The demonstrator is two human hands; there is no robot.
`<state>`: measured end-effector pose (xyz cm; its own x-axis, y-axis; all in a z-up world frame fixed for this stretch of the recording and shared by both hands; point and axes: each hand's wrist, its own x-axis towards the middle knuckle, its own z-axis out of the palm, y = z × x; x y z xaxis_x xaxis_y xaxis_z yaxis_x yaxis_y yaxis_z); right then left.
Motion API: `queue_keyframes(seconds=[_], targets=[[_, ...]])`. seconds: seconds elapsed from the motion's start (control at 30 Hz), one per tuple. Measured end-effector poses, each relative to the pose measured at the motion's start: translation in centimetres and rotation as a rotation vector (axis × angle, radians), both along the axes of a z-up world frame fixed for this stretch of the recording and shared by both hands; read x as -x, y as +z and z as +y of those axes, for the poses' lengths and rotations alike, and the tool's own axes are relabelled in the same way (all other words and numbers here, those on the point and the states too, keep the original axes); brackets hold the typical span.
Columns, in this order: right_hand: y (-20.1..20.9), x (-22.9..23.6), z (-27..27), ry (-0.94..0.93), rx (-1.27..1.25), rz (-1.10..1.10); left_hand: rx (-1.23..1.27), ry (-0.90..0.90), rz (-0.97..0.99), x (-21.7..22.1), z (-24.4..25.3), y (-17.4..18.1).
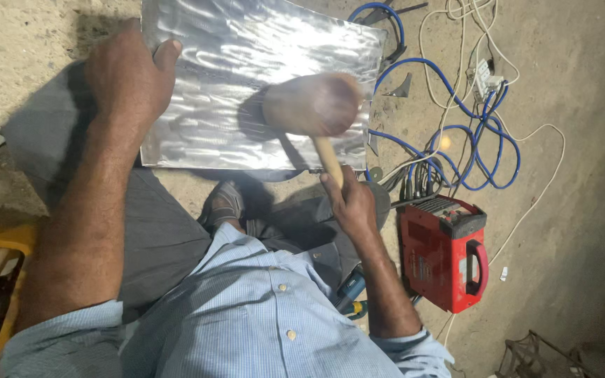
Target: The person sits on the floor and repeatedly strikes a rectangular metal sheet with a wooden mallet. The metal sheet rests on a curved metal support between the legs. The person adjusts the sheet's position occasionally while continuing to hammer it.
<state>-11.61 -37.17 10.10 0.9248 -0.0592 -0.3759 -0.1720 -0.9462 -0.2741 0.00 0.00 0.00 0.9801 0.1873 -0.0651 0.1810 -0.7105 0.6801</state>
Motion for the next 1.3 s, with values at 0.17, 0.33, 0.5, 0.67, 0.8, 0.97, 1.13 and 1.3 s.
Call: queue_keyframes(seconds=[0.17, 0.33, 0.5, 0.67, 0.8, 0.97, 1.13, 1.3], targets=[[4.5, 0.6, -0.8, -0.112, -0.815, -0.283, -0.058, -0.018, -0.031, -0.1, 0.7, 0.9], [2.7, 1.5, 0.3, 0.190, -0.768, -0.653, -0.102, -0.037, -0.147, -0.3, 2.1, 1.2], [1.3, -0.1, 0.0, -0.109, -0.155, -0.103, -0.111, -0.018, -0.095, -1.0, 1.9, 1.5], [3.4, 3.6, -2.9, -0.131, -0.731, -0.381, -0.128, -0.008, -0.203, -0.7, 2.1, 1.8], [1.5, 3.5, -1.6, 0.391, 0.022, -0.740, -0.023, 0.057, 0.014, -0.4, 3.2, 2.1], [2.7, 1.0, -0.1, -0.143, -0.376, -0.064, -0.230, 0.027, -0.291, -0.9, 3.1, 2.0], [5.4, 3.8, -1.6, 0.024, -0.994, -0.492, -0.077, 0.030, -0.212, -0.6, 2.6, 0.7], [1.0, 2.4, -0.2, 0.470, -0.016, -0.878, -0.155, 0.065, -0.291, -1.3, 3.4, 1.5]])
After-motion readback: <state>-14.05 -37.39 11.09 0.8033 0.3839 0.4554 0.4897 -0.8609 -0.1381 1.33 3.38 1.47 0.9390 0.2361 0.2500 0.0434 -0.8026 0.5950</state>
